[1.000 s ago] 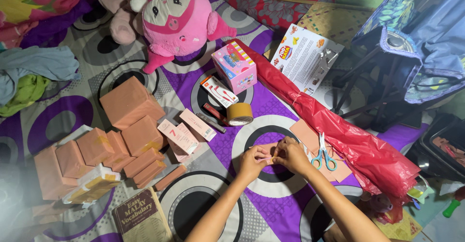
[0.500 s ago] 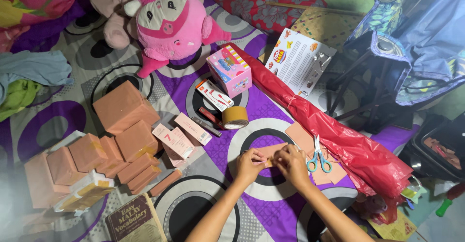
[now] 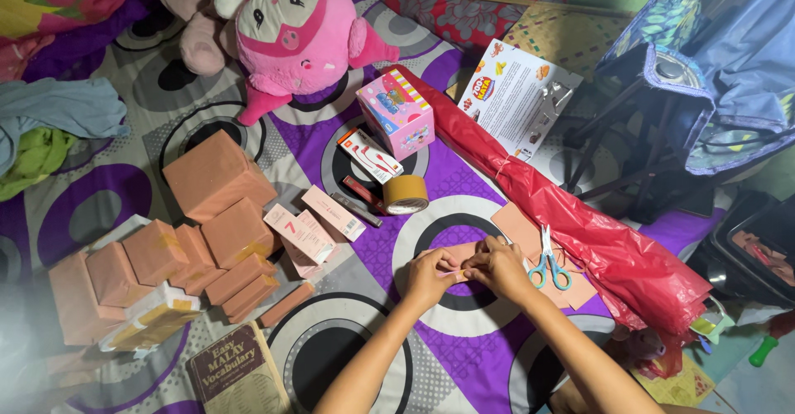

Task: The person wraps small rectangular boxes using brown paper, tape, and scissors. They fold the paper around each box, apply tape to seal the edges, and trim excess paper with scissors. The wrapped boxes are placed aside as the process continues.

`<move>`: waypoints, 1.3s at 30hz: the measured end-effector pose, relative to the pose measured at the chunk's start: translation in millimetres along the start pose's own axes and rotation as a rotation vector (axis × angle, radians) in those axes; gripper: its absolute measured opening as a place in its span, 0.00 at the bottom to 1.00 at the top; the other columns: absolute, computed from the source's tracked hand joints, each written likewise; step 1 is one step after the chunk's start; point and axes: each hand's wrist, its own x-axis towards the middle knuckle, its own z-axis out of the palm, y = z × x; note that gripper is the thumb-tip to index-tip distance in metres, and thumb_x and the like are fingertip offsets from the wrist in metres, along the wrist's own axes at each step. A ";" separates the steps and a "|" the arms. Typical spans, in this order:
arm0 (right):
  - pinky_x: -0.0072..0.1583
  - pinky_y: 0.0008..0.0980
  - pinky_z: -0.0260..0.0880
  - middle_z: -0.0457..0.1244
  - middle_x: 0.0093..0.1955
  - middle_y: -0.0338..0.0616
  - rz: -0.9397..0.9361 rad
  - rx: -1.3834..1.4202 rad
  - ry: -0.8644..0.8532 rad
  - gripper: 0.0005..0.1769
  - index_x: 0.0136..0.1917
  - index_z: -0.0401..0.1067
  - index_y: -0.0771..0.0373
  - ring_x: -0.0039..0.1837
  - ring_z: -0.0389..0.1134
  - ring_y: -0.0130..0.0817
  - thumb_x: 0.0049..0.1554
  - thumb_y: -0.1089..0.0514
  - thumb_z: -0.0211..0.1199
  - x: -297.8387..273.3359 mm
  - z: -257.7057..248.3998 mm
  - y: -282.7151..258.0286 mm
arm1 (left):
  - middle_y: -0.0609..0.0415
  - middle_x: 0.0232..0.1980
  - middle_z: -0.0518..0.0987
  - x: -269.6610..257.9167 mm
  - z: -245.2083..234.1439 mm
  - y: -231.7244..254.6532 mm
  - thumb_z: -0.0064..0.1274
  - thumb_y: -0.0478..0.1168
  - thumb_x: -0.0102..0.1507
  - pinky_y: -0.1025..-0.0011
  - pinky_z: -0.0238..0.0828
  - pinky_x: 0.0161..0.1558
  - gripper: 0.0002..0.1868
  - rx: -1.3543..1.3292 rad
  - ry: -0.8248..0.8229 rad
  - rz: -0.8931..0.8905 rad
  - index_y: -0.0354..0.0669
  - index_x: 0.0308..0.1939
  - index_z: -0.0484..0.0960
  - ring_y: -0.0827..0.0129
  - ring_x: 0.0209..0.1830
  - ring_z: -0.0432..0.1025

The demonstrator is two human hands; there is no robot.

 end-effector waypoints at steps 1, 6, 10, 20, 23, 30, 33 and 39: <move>0.55 0.44 0.55 0.63 0.43 0.37 -0.015 -0.014 -0.011 0.08 0.42 0.85 0.47 0.52 0.63 0.36 0.45 0.51 0.75 -1.0 -3.0 0.7 | 0.51 0.40 0.83 -1.4 -0.3 0.5 0.73 0.35 0.51 0.73 0.79 0.41 0.16 0.013 0.000 0.021 0.39 0.36 0.82 0.70 0.37 0.81; 0.53 0.45 0.56 0.62 0.46 0.40 -0.052 -0.083 0.027 0.21 0.50 0.81 0.50 0.55 0.63 0.39 0.43 0.47 0.76 -16.7 -16.7 -4.9 | 0.54 0.42 0.84 -3.5 -4.4 2.8 0.70 0.34 0.52 0.71 0.78 0.45 0.12 0.015 -0.009 0.116 0.40 0.38 0.85 0.69 0.40 0.80; 0.54 0.48 0.56 0.62 0.49 0.42 -0.084 -0.070 0.203 0.28 0.54 0.76 0.56 0.57 0.63 0.44 0.40 0.51 0.76 -34.2 -10.3 -11.0 | 0.56 0.39 0.85 -5.3 -5.2 6.3 0.67 0.33 0.52 0.68 0.75 0.49 0.10 0.111 0.003 0.171 0.43 0.37 0.85 0.66 0.43 0.79; 0.53 0.44 0.56 0.63 0.48 0.40 -0.078 -0.061 0.221 0.16 0.45 0.79 0.54 0.55 0.63 0.41 0.42 0.54 0.76 -22.1 -4.0 4.6 | 0.57 0.43 0.81 -13.6 -11.1 14.5 0.67 0.42 0.55 0.61 0.62 0.50 0.10 0.374 0.085 0.398 0.44 0.38 0.88 0.62 0.49 0.70; 0.54 0.44 0.56 0.63 0.46 0.40 -0.045 -0.097 0.157 0.15 0.45 0.81 0.52 0.55 0.63 0.40 0.43 0.52 0.76 -13.7 -7.9 6.2 | 0.57 0.44 0.79 -9.0 -12.0 11.9 0.65 0.40 0.53 0.60 0.61 0.51 0.13 0.489 0.042 0.397 0.45 0.41 0.89 0.61 0.50 0.70; 0.56 0.48 0.55 0.63 0.48 0.42 -0.168 -0.175 0.157 0.21 0.47 0.77 0.56 0.55 0.62 0.43 0.39 0.53 0.75 -10.3 -8.9 0.0 | 0.57 0.40 0.82 9.1 -13.9 6.5 0.67 0.43 0.54 0.60 0.61 0.50 0.14 0.530 -0.050 0.326 0.47 0.42 0.89 0.60 0.48 0.70; 0.58 0.47 0.56 0.64 0.46 0.40 -0.167 -0.222 0.133 0.15 0.44 0.75 0.56 0.56 0.64 0.41 0.42 0.55 0.73 -5.2 -4.4 4.4 | 0.57 0.38 0.83 21.4 -15.9 8.3 0.67 0.42 0.53 0.59 0.62 0.52 0.16 0.528 -0.086 0.264 0.46 0.44 0.87 0.61 0.48 0.72; 0.54 0.48 0.57 0.64 0.42 0.39 -0.244 -0.209 0.154 0.10 0.43 0.76 0.55 0.50 0.65 0.42 0.47 0.54 0.70 0.1 6.4 15.8 | 0.55 0.35 0.84 48.6 -20.3 14.6 0.68 0.47 0.53 0.58 0.67 0.46 0.15 0.496 -0.067 0.195 0.44 0.38 0.85 0.58 0.42 0.75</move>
